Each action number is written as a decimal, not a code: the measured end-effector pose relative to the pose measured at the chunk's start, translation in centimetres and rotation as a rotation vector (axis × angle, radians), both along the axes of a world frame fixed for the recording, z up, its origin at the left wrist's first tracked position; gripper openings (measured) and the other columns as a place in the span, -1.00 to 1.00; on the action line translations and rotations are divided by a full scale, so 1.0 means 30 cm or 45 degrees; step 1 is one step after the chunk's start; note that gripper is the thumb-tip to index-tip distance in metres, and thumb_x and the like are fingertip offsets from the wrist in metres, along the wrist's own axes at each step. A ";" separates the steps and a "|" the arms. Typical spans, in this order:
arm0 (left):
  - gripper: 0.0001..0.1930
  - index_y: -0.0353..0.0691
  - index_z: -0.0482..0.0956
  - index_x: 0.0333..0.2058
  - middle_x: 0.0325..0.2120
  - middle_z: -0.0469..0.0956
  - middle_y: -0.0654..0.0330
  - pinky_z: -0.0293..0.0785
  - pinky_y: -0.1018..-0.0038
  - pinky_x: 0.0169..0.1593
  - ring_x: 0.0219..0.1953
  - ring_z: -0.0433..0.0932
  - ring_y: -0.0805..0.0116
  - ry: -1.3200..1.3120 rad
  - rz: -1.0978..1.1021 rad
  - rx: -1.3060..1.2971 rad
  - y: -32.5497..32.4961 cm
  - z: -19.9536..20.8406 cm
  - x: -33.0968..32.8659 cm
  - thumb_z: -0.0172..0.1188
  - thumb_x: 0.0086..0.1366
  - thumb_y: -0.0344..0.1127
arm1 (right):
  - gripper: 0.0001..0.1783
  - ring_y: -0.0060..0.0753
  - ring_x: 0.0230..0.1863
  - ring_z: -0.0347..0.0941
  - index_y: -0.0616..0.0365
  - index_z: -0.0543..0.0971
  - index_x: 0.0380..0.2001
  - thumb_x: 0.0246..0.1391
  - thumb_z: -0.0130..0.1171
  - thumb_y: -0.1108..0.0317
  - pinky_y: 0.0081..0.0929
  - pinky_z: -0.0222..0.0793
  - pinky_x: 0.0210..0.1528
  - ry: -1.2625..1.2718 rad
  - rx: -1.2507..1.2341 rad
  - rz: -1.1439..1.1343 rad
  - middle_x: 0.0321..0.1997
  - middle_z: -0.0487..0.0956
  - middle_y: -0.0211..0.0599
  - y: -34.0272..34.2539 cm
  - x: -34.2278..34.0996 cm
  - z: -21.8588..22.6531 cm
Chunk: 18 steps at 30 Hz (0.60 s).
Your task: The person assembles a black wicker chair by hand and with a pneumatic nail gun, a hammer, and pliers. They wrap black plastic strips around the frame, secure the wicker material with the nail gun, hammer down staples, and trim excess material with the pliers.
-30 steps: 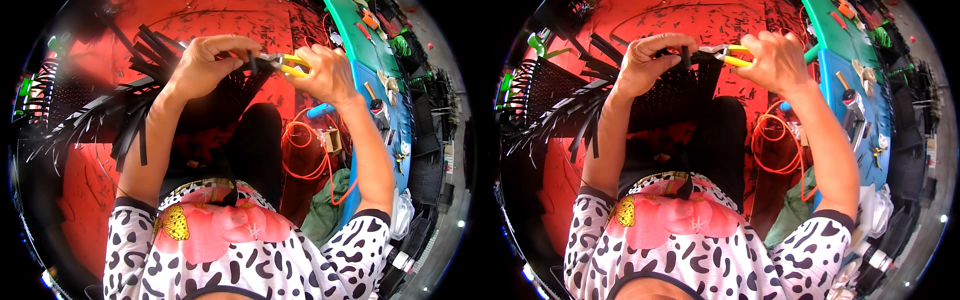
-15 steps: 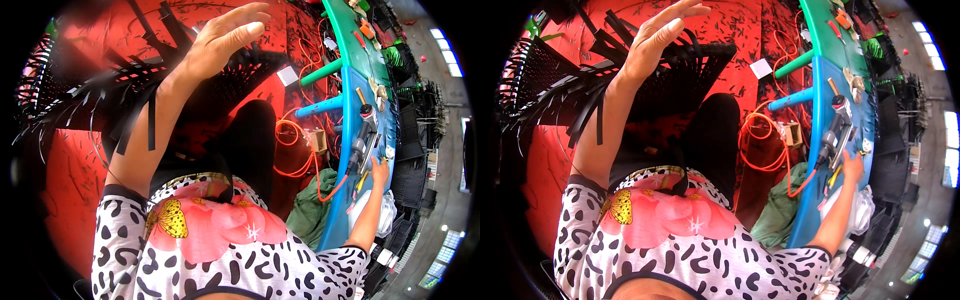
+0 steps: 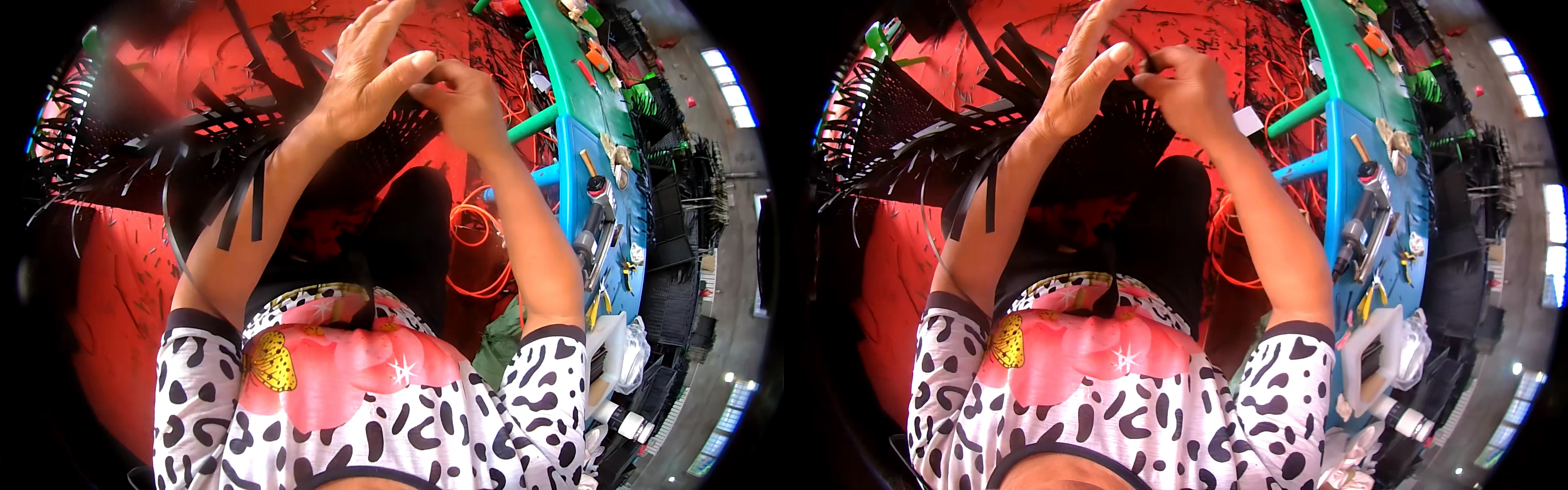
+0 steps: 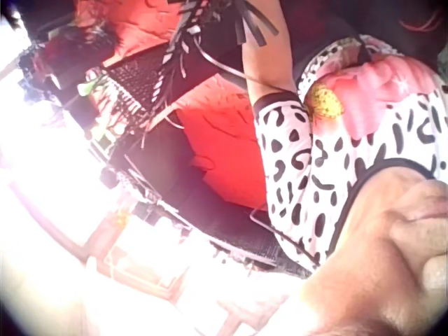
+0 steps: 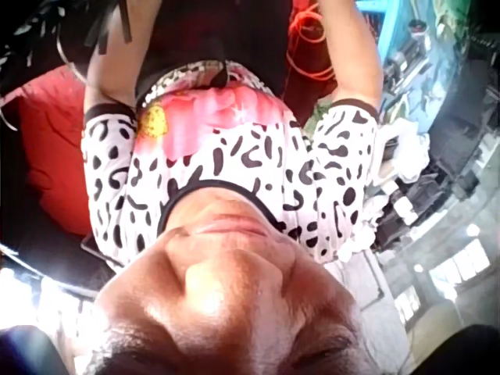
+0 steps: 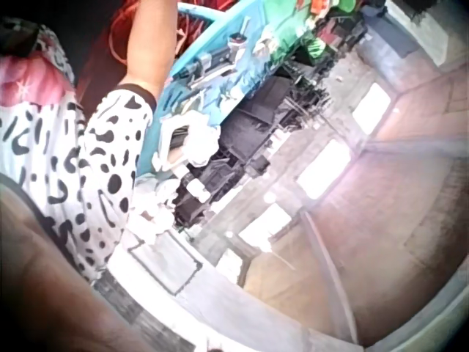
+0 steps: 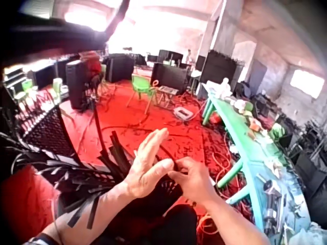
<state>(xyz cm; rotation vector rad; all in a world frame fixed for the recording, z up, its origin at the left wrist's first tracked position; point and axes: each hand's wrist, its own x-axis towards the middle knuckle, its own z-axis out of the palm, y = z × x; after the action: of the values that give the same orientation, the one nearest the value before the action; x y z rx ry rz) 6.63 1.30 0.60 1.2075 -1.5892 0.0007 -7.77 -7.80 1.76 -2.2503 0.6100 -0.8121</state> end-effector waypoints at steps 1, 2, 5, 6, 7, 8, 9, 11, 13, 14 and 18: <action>-0.32 -0.30 0.05 0.26 0.23 0.12 -0.06 -0.05 0.26 0.28 0.30 0.04 0.06 0.040 0.092 0.016 -0.001 -0.002 -0.005 0.09 0.28 -0.14 | -0.78 -0.60 -0.51 0.42 0.23 0.61 -0.45 -0.07 0.26 0.27 -0.55 0.31 -0.41 -0.185 0.239 0.030 -0.54 0.55 -0.39 -0.009 -0.022 -0.014; -0.33 -0.32 0.08 0.25 0.22 0.12 -0.06 -0.07 0.27 0.29 0.30 0.04 0.02 0.079 0.183 0.033 -0.005 -0.006 -0.009 0.10 0.27 -0.16 | -0.82 -0.77 -0.52 0.32 0.22 0.61 -0.46 -0.01 0.25 0.30 -0.71 0.23 -0.43 -0.295 0.346 0.053 -0.63 0.48 -0.54 -0.036 -0.035 -0.038; -0.45 -0.29 0.30 0.10 0.00 0.36 0.01 0.14 0.29 0.18 0.14 0.26 0.09 -0.031 0.299 -0.189 -0.046 -0.051 0.005 0.18 0.17 -0.21 | -0.74 -0.76 -0.50 0.34 0.22 0.59 -0.51 0.05 0.24 0.22 -0.71 0.24 -0.42 -0.408 0.474 0.092 -0.61 0.50 -0.54 -0.009 -0.050 -0.018; -0.54 -0.25 0.46 -0.02 -0.18 0.53 0.04 0.35 0.30 0.07 0.01 0.42 0.10 -0.070 0.349 -0.200 -0.049 -0.039 -0.003 0.23 0.09 -0.24 | -0.72 -0.76 -0.49 0.34 0.22 0.58 -0.52 0.07 0.23 0.20 -0.71 0.24 -0.42 -0.403 0.412 0.073 -0.60 0.51 -0.53 -0.006 -0.054 -0.028; -0.67 -0.24 0.48 -0.12 -0.12 0.47 -0.01 0.28 0.22 0.12 0.02 0.41 0.10 -0.197 0.288 -0.041 -0.037 -0.033 -0.012 0.15 0.15 -0.23 | -0.69 -0.76 -0.49 0.34 0.23 0.57 -0.53 0.09 0.21 0.18 -0.71 0.25 -0.41 -0.397 0.349 0.055 -0.59 0.52 -0.52 -0.001 -0.056 -0.032; -0.67 -0.24 0.48 -0.12 -0.12 0.47 -0.01 0.28 0.22 0.12 0.02 0.41 0.10 -0.197 0.277 -0.041 -0.025 -0.025 -0.026 0.15 0.15 -0.23 | -0.69 -0.76 -0.49 0.34 0.23 0.57 -0.53 0.09 0.21 0.18 -0.71 0.25 -0.41 -0.398 0.349 0.044 -0.59 0.52 -0.52 0.008 -0.058 -0.032; -0.72 -0.24 0.49 -0.18 -0.20 0.50 0.04 0.30 0.24 0.10 -0.04 0.44 0.12 -0.431 0.268 0.184 -0.004 -0.016 -0.038 0.15 0.15 -0.25 | -0.70 -0.76 -0.50 0.32 0.24 0.57 -0.52 0.10 0.21 0.20 -0.70 0.24 -0.42 -0.494 0.363 0.092 -0.60 0.51 -0.53 0.028 -0.052 -0.031; -0.81 -0.25 0.49 -0.29 -0.48 0.54 0.12 0.43 0.26 -0.12 -0.30 0.52 0.10 -0.649 0.238 0.620 0.025 0.015 -0.062 0.13 0.16 -0.28 | -0.70 -0.75 -0.51 0.30 0.25 0.57 -0.52 0.11 0.20 0.21 -0.68 0.23 -0.43 -0.588 0.383 0.139 -0.60 0.49 -0.53 0.062 -0.052 -0.029; -0.81 -0.25 0.49 -0.29 -0.53 0.52 0.09 0.43 0.23 -0.21 -0.36 0.52 0.05 -0.569 0.167 0.648 0.048 0.029 -0.060 0.12 0.16 -0.29 | -0.72 -0.74 -0.53 0.27 0.26 0.54 -0.54 0.12 0.19 0.25 -0.64 0.21 -0.46 -0.554 0.257 0.060 -0.60 0.49 -0.49 0.092 -0.061 -0.028; -0.81 -0.25 0.49 -0.29 -0.59 0.50 0.06 0.43 0.19 -0.31 -0.43 0.51 0.00 -0.490 0.096 0.670 0.060 0.032 -0.059 0.12 0.17 -0.29 | -0.72 -0.74 -0.53 0.27 0.26 0.54 -0.54 0.12 0.19 0.25 -0.64 0.21 -0.46 -0.551 0.263 0.059 -0.60 0.49 -0.49 0.102 -0.067 -0.032; -0.84 -0.27 0.47 -0.35 -0.58 0.49 0.01 0.38 0.12 -0.41 -0.44 0.50 -0.06 -0.535 0.029 0.652 0.113 0.032 -0.079 0.12 0.17 -0.31 | -0.71 -0.75 -0.57 0.25 0.24 0.46 -0.60 0.14 0.15 0.31 -0.64 0.19 -0.52 -0.540 0.069 0.007 -0.59 0.53 -0.41 0.150 -0.087 -0.031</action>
<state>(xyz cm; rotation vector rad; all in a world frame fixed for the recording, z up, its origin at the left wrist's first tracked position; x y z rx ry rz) 4.27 4.68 1.57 1.7032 -2.0154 -0.1557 -10.37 -3.31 0.85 -1.9449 0.4166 -1.2098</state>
